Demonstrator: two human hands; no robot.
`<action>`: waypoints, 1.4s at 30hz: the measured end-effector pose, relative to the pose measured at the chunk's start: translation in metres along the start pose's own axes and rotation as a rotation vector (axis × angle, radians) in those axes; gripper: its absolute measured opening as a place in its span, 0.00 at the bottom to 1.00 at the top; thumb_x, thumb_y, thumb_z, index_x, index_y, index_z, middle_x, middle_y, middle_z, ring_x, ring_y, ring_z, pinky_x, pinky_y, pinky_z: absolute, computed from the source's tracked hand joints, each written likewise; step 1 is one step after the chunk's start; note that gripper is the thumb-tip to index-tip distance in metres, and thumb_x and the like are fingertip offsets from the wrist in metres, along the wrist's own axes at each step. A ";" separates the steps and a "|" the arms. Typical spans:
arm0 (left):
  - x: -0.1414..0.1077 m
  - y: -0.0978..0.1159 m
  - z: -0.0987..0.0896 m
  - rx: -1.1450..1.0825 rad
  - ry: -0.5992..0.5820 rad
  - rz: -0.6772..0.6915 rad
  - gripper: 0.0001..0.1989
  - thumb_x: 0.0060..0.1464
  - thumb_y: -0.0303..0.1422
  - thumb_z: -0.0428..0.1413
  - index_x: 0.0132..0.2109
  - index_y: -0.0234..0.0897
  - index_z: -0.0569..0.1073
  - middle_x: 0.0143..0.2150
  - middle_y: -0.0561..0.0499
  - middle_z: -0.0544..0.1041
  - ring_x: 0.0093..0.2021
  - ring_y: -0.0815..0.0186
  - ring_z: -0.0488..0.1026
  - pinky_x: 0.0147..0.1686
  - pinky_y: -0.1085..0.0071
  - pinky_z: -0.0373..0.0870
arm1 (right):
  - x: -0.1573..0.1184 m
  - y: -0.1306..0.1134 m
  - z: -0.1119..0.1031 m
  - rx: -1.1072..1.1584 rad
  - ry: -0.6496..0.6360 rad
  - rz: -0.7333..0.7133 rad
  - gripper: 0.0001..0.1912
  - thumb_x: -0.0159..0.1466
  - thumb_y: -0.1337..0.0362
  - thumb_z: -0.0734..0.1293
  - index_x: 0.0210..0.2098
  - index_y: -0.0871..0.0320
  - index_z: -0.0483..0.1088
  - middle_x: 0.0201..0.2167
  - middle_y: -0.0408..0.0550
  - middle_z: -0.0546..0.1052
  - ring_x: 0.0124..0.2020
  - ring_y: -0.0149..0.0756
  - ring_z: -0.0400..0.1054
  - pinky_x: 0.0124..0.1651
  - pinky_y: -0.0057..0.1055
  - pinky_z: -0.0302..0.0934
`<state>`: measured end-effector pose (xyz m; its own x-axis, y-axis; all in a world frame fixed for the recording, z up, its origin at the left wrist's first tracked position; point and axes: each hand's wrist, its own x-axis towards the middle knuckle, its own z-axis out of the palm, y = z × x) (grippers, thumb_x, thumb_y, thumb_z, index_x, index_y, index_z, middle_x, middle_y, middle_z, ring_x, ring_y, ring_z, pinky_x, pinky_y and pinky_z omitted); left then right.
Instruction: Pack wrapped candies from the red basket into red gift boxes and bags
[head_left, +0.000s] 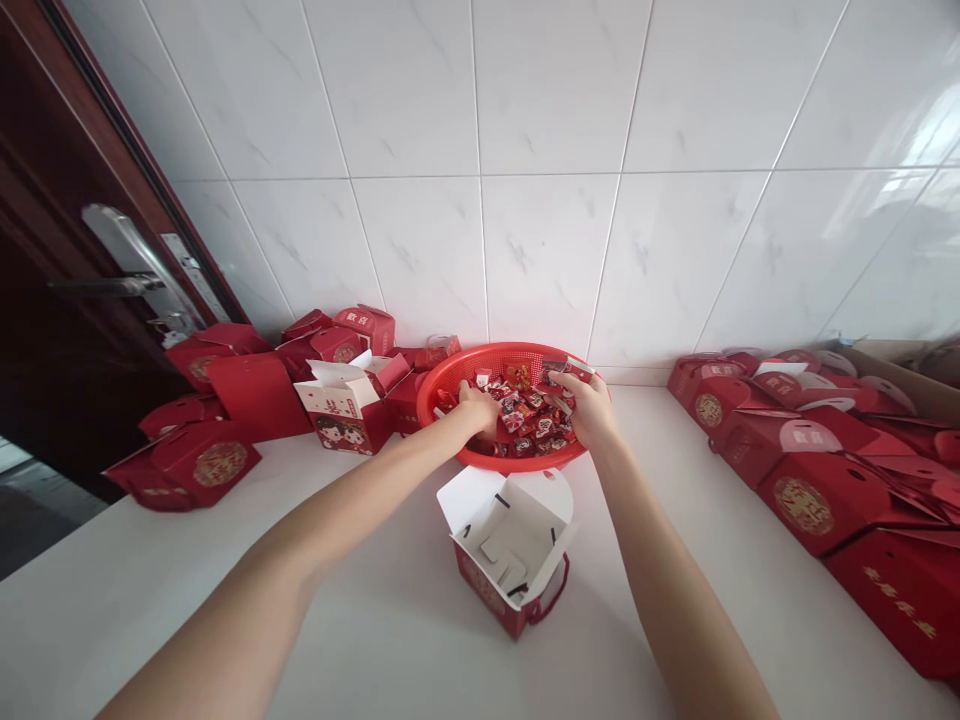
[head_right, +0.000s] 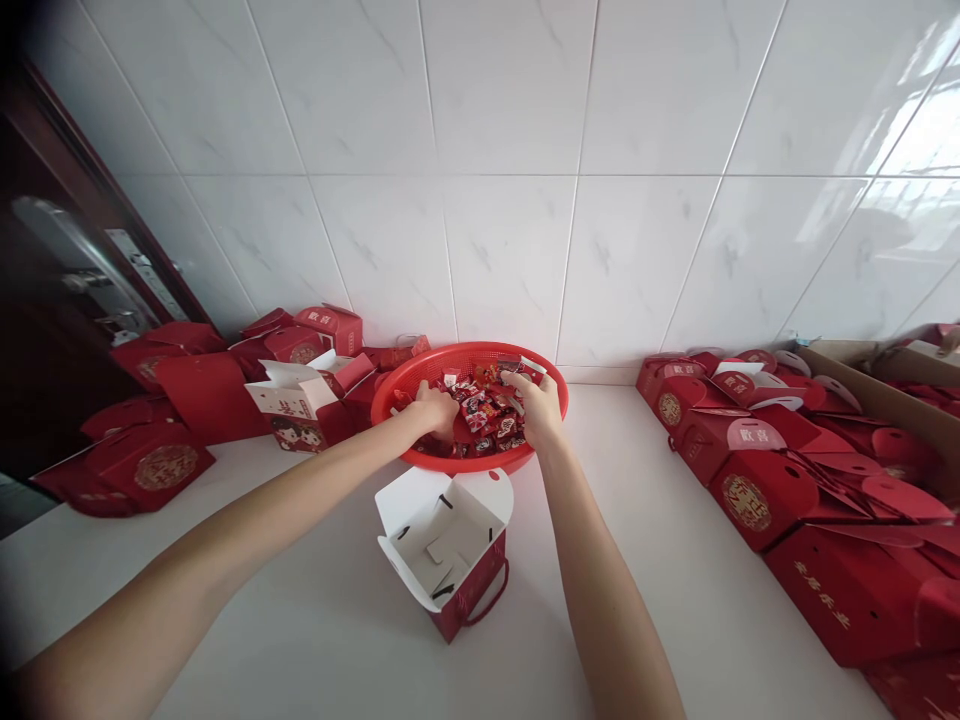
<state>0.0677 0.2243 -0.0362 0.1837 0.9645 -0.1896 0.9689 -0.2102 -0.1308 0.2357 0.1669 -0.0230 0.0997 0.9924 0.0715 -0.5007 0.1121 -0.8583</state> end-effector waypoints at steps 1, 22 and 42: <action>-0.001 -0.003 -0.002 -0.025 0.012 0.003 0.17 0.24 0.37 0.71 0.25 0.38 0.76 0.31 0.40 0.82 0.45 0.39 0.77 0.56 0.45 0.61 | 0.000 0.000 0.000 0.000 0.003 -0.001 0.10 0.46 0.66 0.76 0.28 0.57 0.76 0.31 0.45 0.82 0.32 0.37 0.78 0.31 0.27 0.72; -0.008 -0.009 -0.019 -0.808 0.291 -0.128 0.22 0.50 0.53 0.60 0.26 0.39 0.69 0.28 0.48 0.76 0.34 0.57 0.74 0.33 0.67 0.65 | -0.001 -0.001 0.000 -0.005 -0.013 -0.001 0.08 0.47 0.67 0.76 0.28 0.57 0.76 0.30 0.45 0.82 0.31 0.36 0.77 0.32 0.28 0.73; -0.020 0.007 -0.012 -0.247 -0.155 0.521 0.17 0.42 0.29 0.63 0.43 0.42 0.79 0.42 0.51 0.81 0.40 0.58 0.76 0.36 0.71 0.68 | -0.001 -0.002 0.001 0.001 -0.015 -0.001 0.08 0.47 0.67 0.75 0.28 0.58 0.77 0.29 0.44 0.82 0.31 0.36 0.77 0.31 0.27 0.71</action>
<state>0.0730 0.2058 -0.0217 0.6365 0.7061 -0.3104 0.7712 -0.5879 0.2440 0.2356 0.1656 -0.0207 0.0871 0.9930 0.0796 -0.5018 0.1128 -0.8576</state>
